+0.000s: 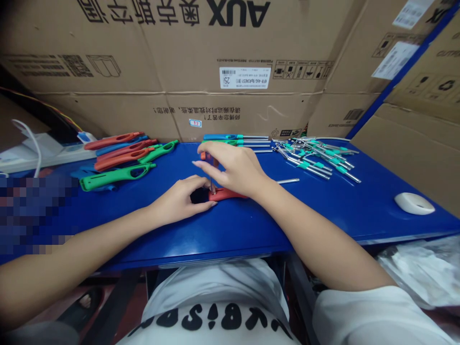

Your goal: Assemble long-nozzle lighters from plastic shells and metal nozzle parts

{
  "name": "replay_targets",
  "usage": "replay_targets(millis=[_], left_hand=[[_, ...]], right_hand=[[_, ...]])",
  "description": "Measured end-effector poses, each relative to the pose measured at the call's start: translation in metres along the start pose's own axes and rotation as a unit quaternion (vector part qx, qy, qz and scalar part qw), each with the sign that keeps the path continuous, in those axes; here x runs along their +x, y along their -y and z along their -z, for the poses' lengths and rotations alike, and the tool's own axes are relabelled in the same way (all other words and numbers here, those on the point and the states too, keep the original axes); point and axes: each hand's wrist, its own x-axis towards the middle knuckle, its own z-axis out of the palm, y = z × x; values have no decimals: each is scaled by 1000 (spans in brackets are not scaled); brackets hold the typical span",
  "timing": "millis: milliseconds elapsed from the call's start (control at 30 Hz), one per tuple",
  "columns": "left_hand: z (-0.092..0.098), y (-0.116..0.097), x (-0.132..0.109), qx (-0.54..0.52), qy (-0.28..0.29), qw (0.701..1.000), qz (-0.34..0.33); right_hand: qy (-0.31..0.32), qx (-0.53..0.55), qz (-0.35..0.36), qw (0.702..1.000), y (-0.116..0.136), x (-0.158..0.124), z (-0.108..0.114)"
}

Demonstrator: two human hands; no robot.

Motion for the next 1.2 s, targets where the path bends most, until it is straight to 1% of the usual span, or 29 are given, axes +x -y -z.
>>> replay_targets(millis=[133, 200, 267, 333, 400, 467, 533, 600, 667, 733, 833, 900, 967, 1067, 1133, 1200], left_hand=[[1, -2, 0, -16, 2, 1000, 2], [2, -2, 0, -18, 7, 1000, 3], [1, -2, 0, -17, 8, 1000, 1], [1, -1, 0, -15, 2, 1000, -1], [0, 0, 0, -9, -3, 1000, -1], [0, 0, 0, -5, -2, 1000, -2], [0, 0, 0, -6, 1, 1000, -2], [1, -1, 0, -10, 3, 1000, -2], [1, -1, -1, -11, 3, 1000, -4], [0, -1, -1, -9, 0, 1000, -8], [0, -1, -1, -8, -1, 1000, -9], [0, 0, 0, -12, 2, 1000, -9], [-1, 1, 0, -16, 2, 1000, -11], [-1, 2, 0, -19, -4, 1000, -16], [-1, 2, 0, -15, -5, 1000, -16], [-1, 1, 0, -11, -3, 1000, -13]], right_hand=[[38, 139, -40, 989, 0, 1, -1], [19, 123, -37, 991, -1, 1, -1], [-21, 62, -12, 998, -2, 1, -2], [-36, 25, 15, 999, -2, 1, -2], [-15, 43, 17, 999, -1, 1, -3], [20, 99, -3, 995, -1, 1, -4], [36, 141, -24, 989, -2, 1, -5], [20, 117, -20, 993, -4, 1, -5], [0, 54, 3, 999, -6, 0, -4], [4, 24, 17, 1000, -6, 0, -2], [40, 89, -7, 995, -2, 0, 0], [47, 127, -28, 990, 0, 0, 0], [27, 101, -19, 994, 1, 0, 1], [2, 23, 20, 1000, 0, 0, 1], [23, 35, 22, 999, 1, 0, 2], [63, 86, 3, 994, 2, 0, 3]])
